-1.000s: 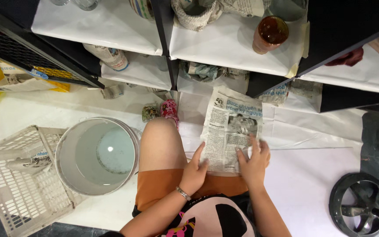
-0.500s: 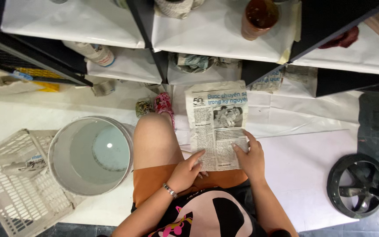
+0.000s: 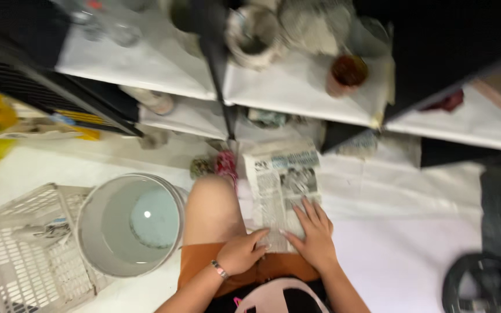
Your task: The person sits on the floor and wraps several glass cups and a small bowl with newspaper. They fold the paper around each item, tuck the edges, and place the wrapped items on a nearby shelf.
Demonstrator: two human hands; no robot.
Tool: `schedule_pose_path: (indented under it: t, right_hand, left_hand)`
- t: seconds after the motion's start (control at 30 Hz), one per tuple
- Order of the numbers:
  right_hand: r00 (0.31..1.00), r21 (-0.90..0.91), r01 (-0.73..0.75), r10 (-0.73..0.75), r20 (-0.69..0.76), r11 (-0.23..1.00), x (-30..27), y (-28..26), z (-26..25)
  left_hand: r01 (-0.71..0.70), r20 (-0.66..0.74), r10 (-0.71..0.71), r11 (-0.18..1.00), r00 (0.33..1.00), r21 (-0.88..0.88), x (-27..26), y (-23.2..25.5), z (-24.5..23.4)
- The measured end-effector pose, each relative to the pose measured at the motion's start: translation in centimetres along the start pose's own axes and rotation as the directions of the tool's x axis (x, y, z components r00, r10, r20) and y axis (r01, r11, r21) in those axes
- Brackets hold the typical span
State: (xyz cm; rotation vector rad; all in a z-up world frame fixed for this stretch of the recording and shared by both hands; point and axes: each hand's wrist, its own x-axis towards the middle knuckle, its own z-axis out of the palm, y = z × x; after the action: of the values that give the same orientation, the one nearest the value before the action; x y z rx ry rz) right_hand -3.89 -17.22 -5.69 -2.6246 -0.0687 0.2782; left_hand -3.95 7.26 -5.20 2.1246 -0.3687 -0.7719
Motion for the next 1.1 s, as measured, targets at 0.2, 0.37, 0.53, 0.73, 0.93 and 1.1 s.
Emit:
schedule_pose_path:
  t: [0.2,0.37,0.53,0.73,0.93,1.1]
  right_hand:
    - [0.997,-0.013,-0.07,0.07,0.024,0.997,1.0,-0.6,-0.7]
    - [0.994,-0.005,-0.099,0.1,0.034,0.995,1.5,-0.4,-0.5]
    - [0.995,0.019,-0.095,0.094,0.023,0.995,1.6,-0.6,-0.5]
    - [0.997,0.013,-0.078,0.078,-0.012,0.997,1.2,-0.2,-0.3]
    - [0.997,0.025,-0.045,0.046,-0.059,0.999,1.2,0.5,0.3]
    - [0.998,0.022,-0.052,0.053,-0.045,0.998,1.7,1.3,0.7]
  left_hand:
    - [-0.138,-0.326,0.156,0.987,0.932,0.078,0.1,-0.4,-12.7]
    - [-0.076,-0.735,0.45,0.873,0.508,0.482,0.7,3.3,-28.5]
    - [0.294,-0.697,0.681,0.634,0.226,0.715,2.7,7.6,-39.6]
    - [0.48,-0.642,0.69,0.461,0.335,0.746,7.2,7.6,-44.9]
    - [0.586,-0.573,0.686,0.259,0.447,0.768,13.0,5.2,-46.8]
    - [0.691,-0.712,0.517,0.282,0.475,0.665,17.5,3.9,-48.6]
